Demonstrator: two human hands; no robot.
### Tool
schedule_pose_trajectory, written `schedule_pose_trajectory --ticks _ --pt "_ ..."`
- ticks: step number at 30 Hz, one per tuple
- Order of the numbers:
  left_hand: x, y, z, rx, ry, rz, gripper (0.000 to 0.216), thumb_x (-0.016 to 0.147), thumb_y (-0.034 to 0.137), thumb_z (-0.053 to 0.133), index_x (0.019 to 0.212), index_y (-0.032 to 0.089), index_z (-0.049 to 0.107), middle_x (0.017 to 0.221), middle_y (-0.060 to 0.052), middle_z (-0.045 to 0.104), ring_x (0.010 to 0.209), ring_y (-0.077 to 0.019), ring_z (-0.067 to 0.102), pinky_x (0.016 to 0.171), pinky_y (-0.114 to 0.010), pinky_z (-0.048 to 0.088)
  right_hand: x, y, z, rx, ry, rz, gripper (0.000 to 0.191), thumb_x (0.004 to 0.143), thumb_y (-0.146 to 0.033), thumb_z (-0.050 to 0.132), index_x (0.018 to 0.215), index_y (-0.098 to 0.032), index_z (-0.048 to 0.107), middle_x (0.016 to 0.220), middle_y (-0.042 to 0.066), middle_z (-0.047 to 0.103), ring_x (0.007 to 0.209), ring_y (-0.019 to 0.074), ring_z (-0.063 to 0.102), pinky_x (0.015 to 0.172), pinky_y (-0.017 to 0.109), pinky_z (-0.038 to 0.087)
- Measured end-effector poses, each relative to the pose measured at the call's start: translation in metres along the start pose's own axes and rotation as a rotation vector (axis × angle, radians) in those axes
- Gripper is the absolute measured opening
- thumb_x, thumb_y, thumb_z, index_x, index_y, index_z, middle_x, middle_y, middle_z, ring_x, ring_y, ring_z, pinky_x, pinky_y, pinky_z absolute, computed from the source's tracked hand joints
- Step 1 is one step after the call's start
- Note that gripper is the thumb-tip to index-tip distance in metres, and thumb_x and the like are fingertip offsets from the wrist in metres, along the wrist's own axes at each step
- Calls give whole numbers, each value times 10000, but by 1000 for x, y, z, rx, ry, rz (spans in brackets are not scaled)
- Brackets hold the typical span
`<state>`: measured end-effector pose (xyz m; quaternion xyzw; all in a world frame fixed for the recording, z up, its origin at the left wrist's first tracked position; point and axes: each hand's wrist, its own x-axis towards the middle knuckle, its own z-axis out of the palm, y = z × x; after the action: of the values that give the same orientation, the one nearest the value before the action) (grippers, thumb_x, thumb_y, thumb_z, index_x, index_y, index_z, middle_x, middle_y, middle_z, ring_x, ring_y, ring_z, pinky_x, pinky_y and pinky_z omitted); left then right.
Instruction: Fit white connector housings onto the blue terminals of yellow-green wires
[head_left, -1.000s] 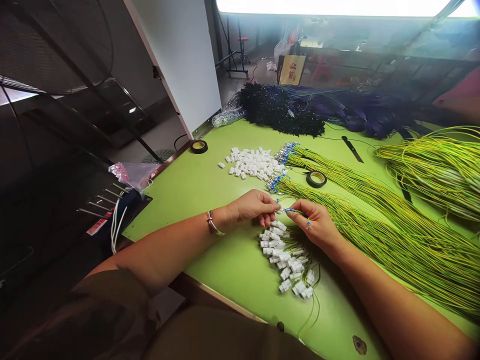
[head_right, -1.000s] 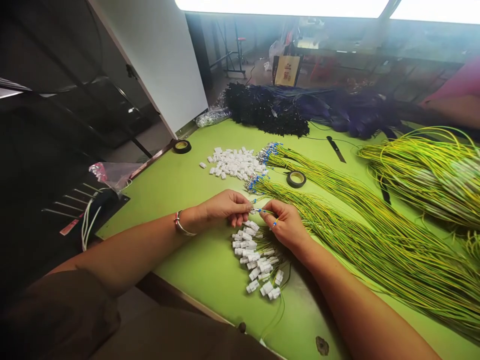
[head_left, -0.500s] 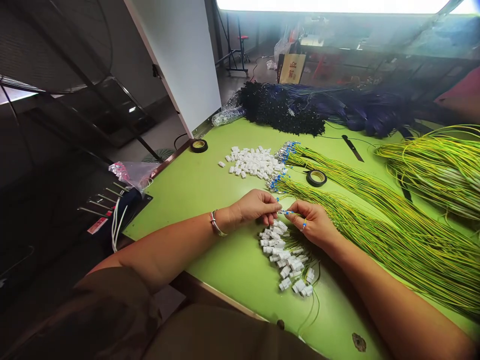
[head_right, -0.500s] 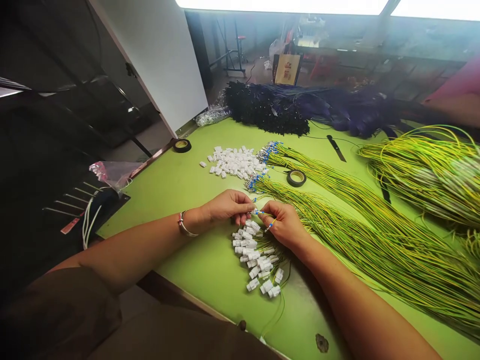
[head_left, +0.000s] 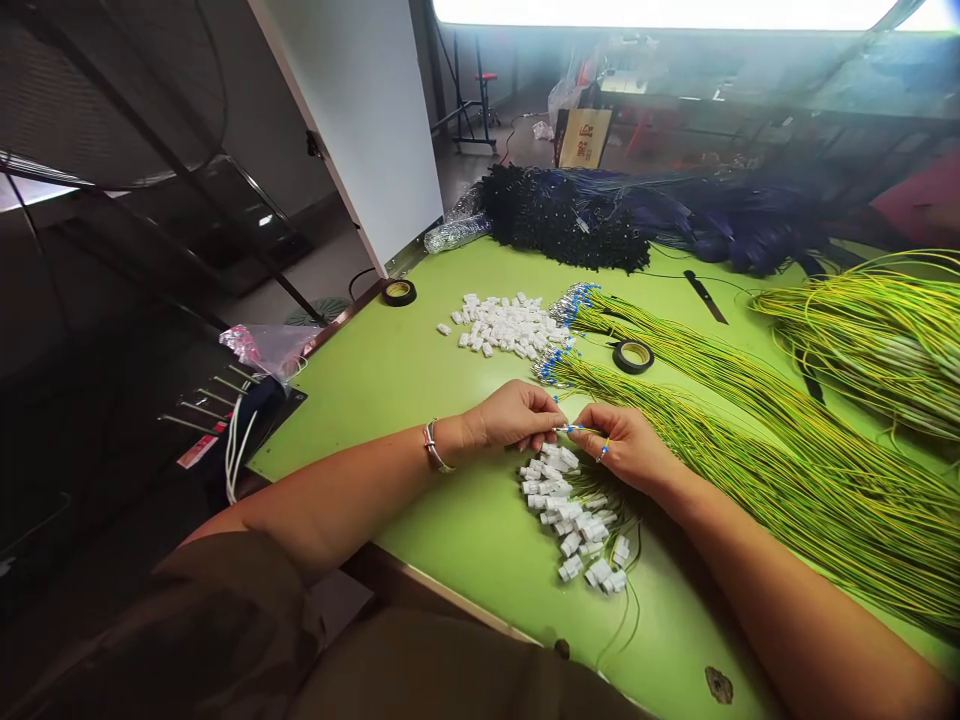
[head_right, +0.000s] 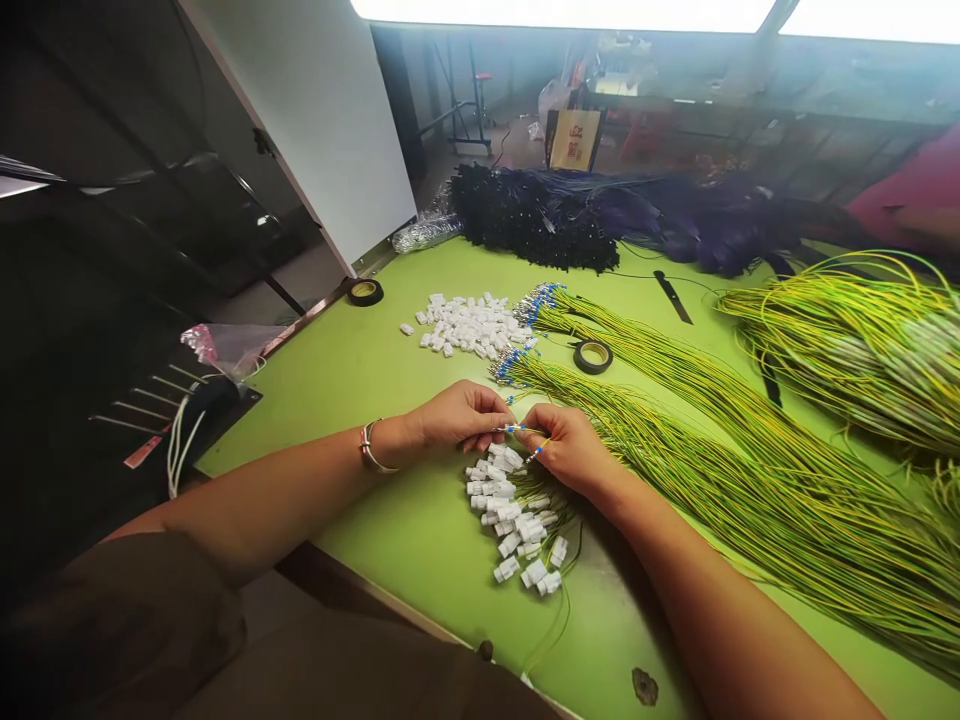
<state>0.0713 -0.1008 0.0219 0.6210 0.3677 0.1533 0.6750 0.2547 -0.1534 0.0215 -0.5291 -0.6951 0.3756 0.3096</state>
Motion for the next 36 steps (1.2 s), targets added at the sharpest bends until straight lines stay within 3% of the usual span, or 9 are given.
schedule_pose_trajectory --ticks 5,10,12,17,18,22,30,33,36 --pt "-3 -5 1 163 -11 128 143 789 228 615 752 97 658 595 7 609 479 -46 489 486 -160 388 -1 5 -7 290 13 134 250 733 -398 682 694 -159 622 584 -13 560 535 99 463 517 232 380" --pt "-18 3 6 500 -403 414 184 779 284 651 864 144 736 776 -44 678 690 -101 573 655 -185 433 -2 10 -6 563 117 250 272 715 -412 719 833 -177 648 588 -15 575 506 102 481 495 240 408" --pt "-22 10 -2 612 -285 434 200 808 307 613 806 151 739 734 -40 665 670 -103 558 640 -195 418 -3 9 -4 557 118 241 298 706 -411 726 872 -176 649 581 -19 572 478 93 454 466 232 374" --pt "-6 15 -57 934 645 246 234 817 256 550 699 133 709 702 -55 650 653 -138 536 652 -258 403 -3 5 0 457 157 225 267 731 -419 684 744 -164 603 498 -58 429 433 64 315 418 222 232" --pt "-1 12 -68 943 754 221 216 822 240 538 750 140 716 746 -60 664 687 -148 552 679 -265 414 -3 5 1 451 173 215 260 743 -414 666 730 -165 591 500 -62 403 438 63 292 418 224 213" --pt "16 -2 -88 1028 788 171 223 811 243 581 964 142 709 879 -84 668 809 -183 587 780 -288 445 -4 5 3 357 220 136 204 759 -359 628 714 -167 573 541 -54 405 477 70 292 446 230 224" --pt "14 -5 -78 1136 738 184 353 802 127 473 1083 168 683 981 -116 621 909 -228 582 837 -336 457 -5 -11 6 157 268 95 152 709 -307 600 651 -172 561 540 -38 421 522 100 350 504 247 299" --pt "9 4 -74 1034 765 234 326 791 125 479 1025 155 704 952 -104 617 875 -205 577 822 -324 459 -6 -11 6 135 308 84 145 715 -299 595 648 -176 556 545 -37 414 524 101 345 505 246 295" --pt "2 13 -61 672 672 270 170 764 184 577 857 137 712 804 -57 634 739 -144 571 721 -266 470 -8 -10 5 120 345 62 128 724 -288 582 664 -178 556 566 -30 441 541 104 366 515 242 304"
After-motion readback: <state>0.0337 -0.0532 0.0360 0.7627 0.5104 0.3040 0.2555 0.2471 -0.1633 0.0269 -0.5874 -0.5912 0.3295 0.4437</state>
